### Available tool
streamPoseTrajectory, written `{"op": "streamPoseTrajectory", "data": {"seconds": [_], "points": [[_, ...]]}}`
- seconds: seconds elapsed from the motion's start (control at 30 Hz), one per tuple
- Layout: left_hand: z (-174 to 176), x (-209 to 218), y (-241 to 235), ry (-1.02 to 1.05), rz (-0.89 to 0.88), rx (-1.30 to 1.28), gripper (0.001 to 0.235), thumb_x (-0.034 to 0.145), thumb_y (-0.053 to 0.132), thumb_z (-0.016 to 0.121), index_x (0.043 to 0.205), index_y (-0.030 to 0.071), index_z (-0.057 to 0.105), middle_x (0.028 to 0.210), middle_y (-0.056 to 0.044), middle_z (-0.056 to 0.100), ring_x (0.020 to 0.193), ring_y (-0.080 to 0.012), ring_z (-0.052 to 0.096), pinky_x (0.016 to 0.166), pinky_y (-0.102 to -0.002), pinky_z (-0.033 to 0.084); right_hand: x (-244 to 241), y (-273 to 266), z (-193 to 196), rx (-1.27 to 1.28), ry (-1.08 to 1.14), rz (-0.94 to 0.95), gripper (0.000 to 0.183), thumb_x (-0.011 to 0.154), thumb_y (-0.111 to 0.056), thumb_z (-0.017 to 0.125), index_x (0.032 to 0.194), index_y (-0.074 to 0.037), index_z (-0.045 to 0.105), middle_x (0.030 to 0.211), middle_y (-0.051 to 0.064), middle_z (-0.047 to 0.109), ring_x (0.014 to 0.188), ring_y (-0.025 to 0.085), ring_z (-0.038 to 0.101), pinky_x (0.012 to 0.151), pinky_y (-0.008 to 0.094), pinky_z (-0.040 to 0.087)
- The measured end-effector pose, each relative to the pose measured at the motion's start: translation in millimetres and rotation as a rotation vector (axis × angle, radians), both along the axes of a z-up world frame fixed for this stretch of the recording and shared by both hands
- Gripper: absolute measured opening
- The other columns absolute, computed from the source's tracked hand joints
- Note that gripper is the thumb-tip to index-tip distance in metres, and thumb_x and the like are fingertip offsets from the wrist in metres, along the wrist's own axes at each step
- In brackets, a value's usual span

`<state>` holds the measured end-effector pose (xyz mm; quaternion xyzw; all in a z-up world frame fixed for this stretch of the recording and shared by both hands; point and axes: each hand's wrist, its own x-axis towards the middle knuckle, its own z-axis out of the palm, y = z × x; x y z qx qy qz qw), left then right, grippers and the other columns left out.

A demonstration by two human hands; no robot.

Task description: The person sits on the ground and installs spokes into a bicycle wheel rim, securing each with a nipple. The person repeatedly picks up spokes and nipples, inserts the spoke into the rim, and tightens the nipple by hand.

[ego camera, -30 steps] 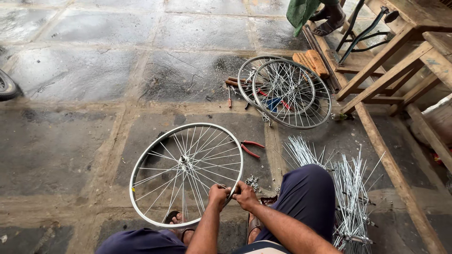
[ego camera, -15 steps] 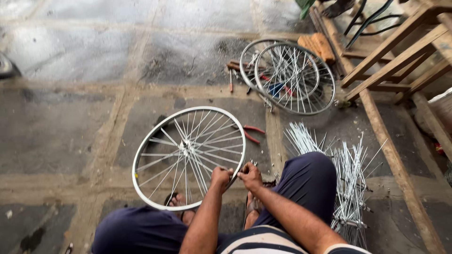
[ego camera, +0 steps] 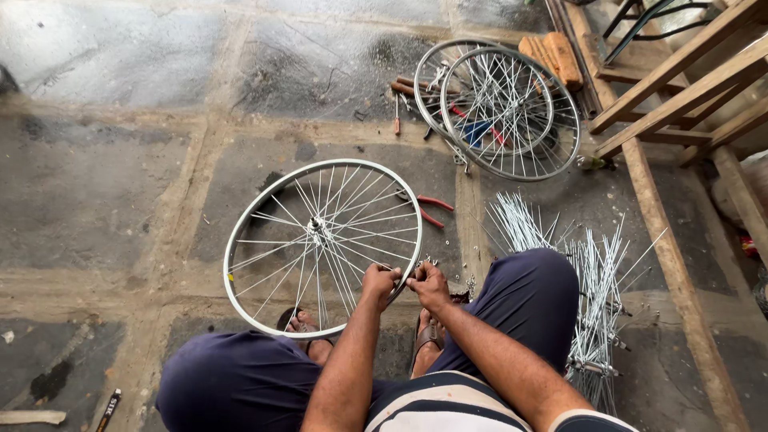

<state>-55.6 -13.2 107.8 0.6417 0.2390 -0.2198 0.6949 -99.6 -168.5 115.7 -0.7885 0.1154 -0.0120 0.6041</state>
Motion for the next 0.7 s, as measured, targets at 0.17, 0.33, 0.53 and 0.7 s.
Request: {"op": "streamPoseTrajectory", "data": {"seconds": [0.17,0.33,0.53,0.7], "points": [[-5,5,-5,-0.111,-0.079,0.094,0.04,0.085,0.019,0.082,0.112,-0.005,0.066,0.099,-0.016,0.074,0.082,-0.0224,0.067,0.069,-0.04,0.054,10,-16,-14,-0.331,0.019,0.057,0.023,0.08,-0.021,0.081,0.086,-0.006,0.064,0.075,0.008,0.067,0.07,0.015,0.061,0.064,0.034,0.052],[-12,6,-11,-0.116,-0.094,0.401,0.06,0.073,0.04,0.089,0.108,-0.002,0.066,0.109,-0.024,0.072,0.101,-0.0343,0.072,0.083,-0.047,0.056,11,-24,-28,-0.234,-0.041,0.136,0.01,0.083,-0.007,0.074,0.077,-0.009,0.067,0.072,0.001,0.067,0.069,0.008,0.061,0.065,0.029,0.053],[19,-3,-4,-0.004,-0.042,0.319,0.04,0.066,0.023,0.091,0.098,0.007,0.073,0.097,-0.013,0.077,0.087,-0.0249,0.072,0.077,-0.039,0.055,-5,-14,7,-0.009,-0.026,0.107,0.032,0.091,0.008,0.077,0.085,-0.011,0.051,0.081,-0.002,0.061,0.076,0.007,0.06,0.068,0.024,0.054],[10,-7,-6,-0.041,-0.01,0.228,0.042,0.069,0.022,0.091,0.1,0.003,0.07,0.092,-0.014,0.075,0.081,-0.0259,0.071,0.069,-0.042,0.056,-4,-16,-8,-0.082,-0.059,0.108,0.03,0.084,0.004,0.079,0.084,-0.01,0.053,0.079,-0.002,0.059,0.074,0.009,0.055,0.067,0.027,0.051]]}}
